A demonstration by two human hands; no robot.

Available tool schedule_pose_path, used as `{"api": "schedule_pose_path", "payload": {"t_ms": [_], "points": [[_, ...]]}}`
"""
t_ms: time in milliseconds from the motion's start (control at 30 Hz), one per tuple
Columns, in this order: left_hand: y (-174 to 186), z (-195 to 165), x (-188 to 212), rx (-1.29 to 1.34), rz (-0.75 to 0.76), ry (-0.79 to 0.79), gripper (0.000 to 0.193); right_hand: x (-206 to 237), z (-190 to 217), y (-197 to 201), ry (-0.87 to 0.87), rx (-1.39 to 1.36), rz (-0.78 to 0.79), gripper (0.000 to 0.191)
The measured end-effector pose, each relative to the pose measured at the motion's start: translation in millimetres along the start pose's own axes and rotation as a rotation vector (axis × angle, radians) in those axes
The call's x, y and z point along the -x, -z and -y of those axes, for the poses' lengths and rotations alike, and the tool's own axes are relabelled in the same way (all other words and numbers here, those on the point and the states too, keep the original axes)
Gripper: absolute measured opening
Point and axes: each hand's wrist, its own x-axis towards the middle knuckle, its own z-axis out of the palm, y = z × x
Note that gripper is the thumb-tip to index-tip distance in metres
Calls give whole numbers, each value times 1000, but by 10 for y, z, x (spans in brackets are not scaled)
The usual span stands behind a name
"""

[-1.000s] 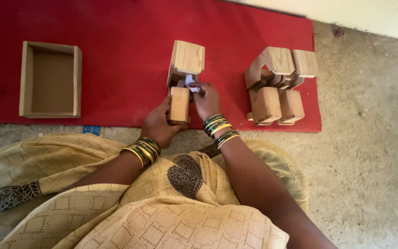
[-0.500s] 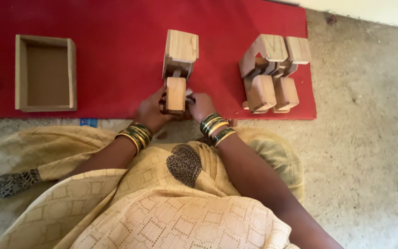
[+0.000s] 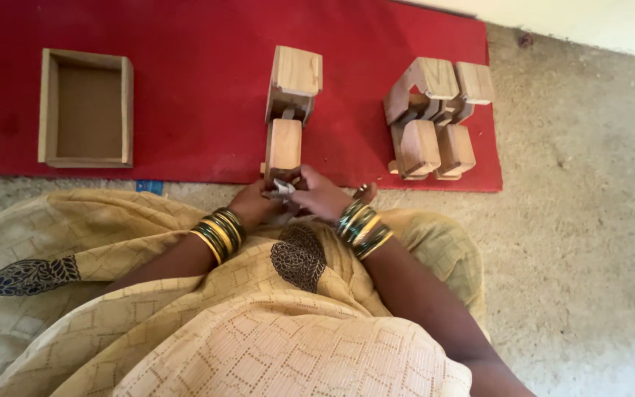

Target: The person sits on the floor and wipes small wooden objects, including wooden frames and an open wooden box, one at a time with a white cloth, turning the items to wipe different surfaces and setting each wiped item aside on the red mat.

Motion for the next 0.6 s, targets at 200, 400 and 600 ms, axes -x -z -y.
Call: {"api": "schedule_pose_path", "payload": {"t_ms": [200,400,600], "points": [[118,141,-302,215,-286,47,38,-247,-267,536,-85,-317,-194,25],[360,198,-849,528,-389,-366,43,-356,-255,411,-30,-36,-258,41],[248,71,-872,192,-137,-676,43,-354,-52,246,204,145,-230,52]]}}
